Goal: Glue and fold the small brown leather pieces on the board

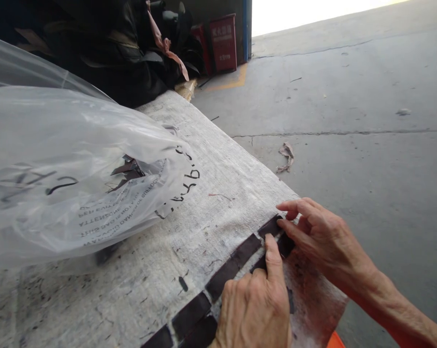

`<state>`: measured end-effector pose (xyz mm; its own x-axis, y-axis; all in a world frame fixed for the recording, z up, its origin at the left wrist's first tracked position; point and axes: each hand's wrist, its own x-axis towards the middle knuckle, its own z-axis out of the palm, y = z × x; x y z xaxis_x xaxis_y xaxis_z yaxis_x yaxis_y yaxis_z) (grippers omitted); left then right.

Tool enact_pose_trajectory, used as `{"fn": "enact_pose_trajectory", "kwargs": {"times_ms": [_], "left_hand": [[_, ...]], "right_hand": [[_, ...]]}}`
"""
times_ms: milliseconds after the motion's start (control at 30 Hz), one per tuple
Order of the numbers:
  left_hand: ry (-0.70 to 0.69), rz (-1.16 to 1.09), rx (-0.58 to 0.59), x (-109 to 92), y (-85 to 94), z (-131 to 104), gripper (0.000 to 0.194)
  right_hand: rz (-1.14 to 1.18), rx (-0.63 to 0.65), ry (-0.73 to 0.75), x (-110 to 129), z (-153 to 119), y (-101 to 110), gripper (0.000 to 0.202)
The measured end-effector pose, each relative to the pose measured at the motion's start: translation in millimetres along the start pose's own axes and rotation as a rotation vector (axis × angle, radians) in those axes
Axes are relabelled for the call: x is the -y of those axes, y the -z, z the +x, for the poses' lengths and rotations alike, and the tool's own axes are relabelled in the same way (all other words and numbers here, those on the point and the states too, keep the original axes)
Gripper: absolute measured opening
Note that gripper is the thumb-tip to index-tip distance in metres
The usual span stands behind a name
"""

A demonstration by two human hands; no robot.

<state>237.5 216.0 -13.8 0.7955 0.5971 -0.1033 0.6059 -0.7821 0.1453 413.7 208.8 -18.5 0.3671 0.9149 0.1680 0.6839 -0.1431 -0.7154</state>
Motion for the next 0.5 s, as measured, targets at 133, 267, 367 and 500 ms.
{"fn": "enact_pose_trajectory", "kwargs": {"times_ms": [133, 267, 367, 500], "left_hand": [[0.007, -0.012, 0.03, -1, 1.7, 1, 0.087], [0.027, -0.008, 0.043, -3, 1.5, 1, 0.085], [0.031, -0.018, 0.056, -3, -1.0, 1, 0.088], [0.018, -0.03, 0.069, -1, -1.5, 1, 0.09]], "right_hand": [[-0.009, -0.055, -0.003, -2, 1, 2, 0.017], [0.033, -0.102, 0.01, -6, -7, 6, 0.017], [0.036, -0.139, 0.131, -8, -14, 8, 0.02], [-0.011, -0.142, 0.187, -8, -16, 8, 0.018]]}}
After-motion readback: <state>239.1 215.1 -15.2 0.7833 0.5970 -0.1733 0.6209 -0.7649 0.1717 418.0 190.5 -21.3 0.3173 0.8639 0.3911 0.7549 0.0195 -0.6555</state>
